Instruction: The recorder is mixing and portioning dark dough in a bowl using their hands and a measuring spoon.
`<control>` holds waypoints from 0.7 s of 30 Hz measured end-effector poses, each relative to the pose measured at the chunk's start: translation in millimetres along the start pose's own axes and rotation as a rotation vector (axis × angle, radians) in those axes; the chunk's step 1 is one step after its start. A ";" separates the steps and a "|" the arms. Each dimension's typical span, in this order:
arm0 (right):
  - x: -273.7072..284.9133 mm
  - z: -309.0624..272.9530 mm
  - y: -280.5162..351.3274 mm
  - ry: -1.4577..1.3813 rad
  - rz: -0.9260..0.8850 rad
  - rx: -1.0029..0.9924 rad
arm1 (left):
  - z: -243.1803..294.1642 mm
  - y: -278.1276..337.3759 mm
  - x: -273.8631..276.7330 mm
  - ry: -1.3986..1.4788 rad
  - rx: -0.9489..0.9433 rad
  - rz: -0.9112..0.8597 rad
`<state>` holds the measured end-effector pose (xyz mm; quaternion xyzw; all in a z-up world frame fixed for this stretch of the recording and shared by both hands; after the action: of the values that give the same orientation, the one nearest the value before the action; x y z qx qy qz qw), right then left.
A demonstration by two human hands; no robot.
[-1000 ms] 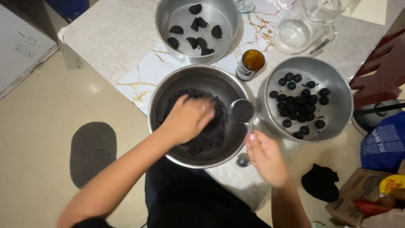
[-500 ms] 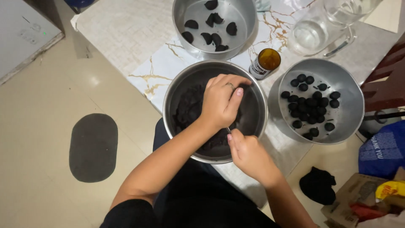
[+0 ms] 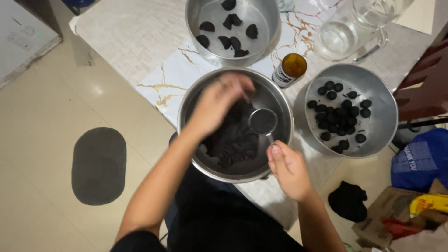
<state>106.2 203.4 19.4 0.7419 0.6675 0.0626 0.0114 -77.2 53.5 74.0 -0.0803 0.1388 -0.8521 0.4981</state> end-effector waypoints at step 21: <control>-29.1 26.9 -6.2 -0.258 -0.077 -0.069 | -52.2 88.5 -98.5 0.682 0.672 -0.294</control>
<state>100.1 177.1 -10.2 0.7166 0.6860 -0.0109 0.1252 30.0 106.3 -3.4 0.3488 -0.0011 -0.8888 0.2974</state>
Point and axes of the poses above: each hand's wrist, its own y-axis away from the middle knuckle, its own x-axis out of the back of the hand, z = x × y, the point moved 10 cm from there along -y, towards the middle knuckle, and after that the axes turned 9 degrees about -y, right-handed, at the moved point
